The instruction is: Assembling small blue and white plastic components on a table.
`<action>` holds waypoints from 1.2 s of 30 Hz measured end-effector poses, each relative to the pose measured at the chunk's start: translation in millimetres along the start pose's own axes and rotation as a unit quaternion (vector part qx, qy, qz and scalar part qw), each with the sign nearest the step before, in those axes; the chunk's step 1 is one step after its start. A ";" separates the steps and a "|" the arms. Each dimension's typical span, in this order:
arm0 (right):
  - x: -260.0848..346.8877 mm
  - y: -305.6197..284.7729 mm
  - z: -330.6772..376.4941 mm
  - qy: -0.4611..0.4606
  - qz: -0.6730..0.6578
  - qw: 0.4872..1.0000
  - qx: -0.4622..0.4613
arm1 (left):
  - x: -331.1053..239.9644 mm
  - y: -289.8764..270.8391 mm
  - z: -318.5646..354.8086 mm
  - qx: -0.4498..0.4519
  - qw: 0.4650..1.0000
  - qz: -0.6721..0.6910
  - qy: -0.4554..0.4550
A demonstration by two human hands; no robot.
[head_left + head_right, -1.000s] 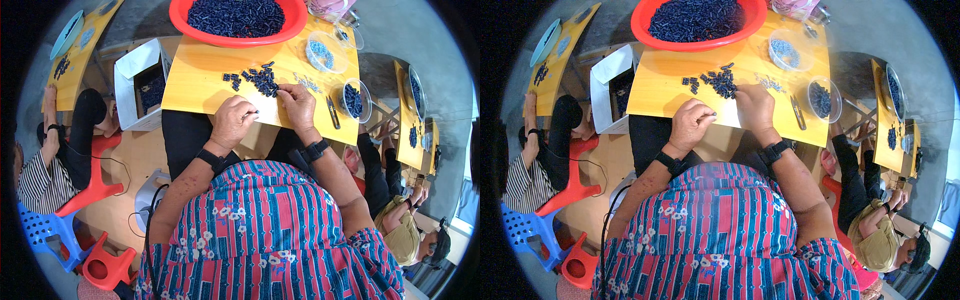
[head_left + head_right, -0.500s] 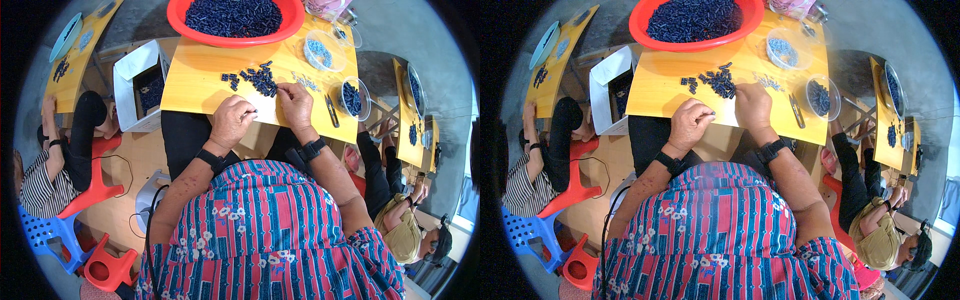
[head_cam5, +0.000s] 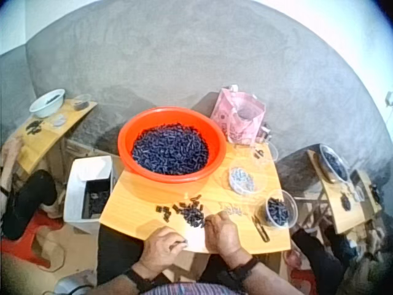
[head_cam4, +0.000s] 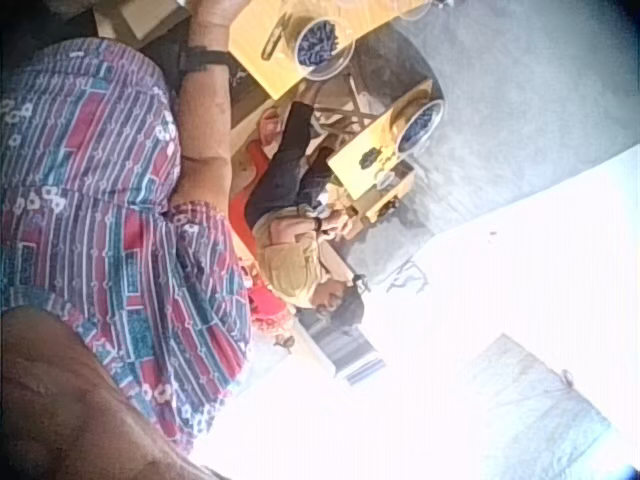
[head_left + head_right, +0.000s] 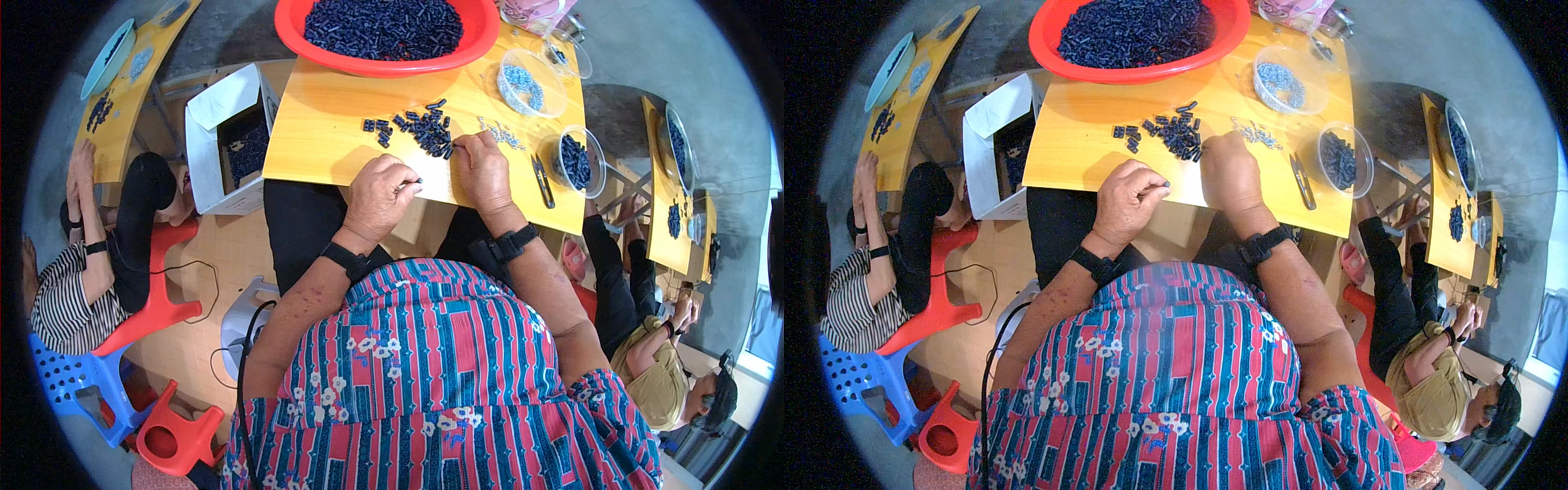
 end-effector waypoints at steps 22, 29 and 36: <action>-27.2 -4.7 17.6 -0.056 -0.096 0.994 -0.008 | 3.0 1.6 2.4 0.000 1.000 -0.009 -0.008; -36.9 15.7 32.2 0.163 -0.398 0.894 0.122 | -0.3 -1.0 1.8 -0.008 1.000 0.004 0.002; -9.1 27.9 38.4 0.183 -0.452 0.847 0.211 | 0.9 0.2 1.9 -0.002 1.000 0.016 -0.001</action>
Point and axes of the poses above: each hand's wrist, its own z-axis away from the middle knuckle, its own y-axis out of the palm, x = y × z, the point moved 9 cm from there along -z, towards the middle knuckle, and after that the axes turned 13 degrees about z, right-handed, at the moved point
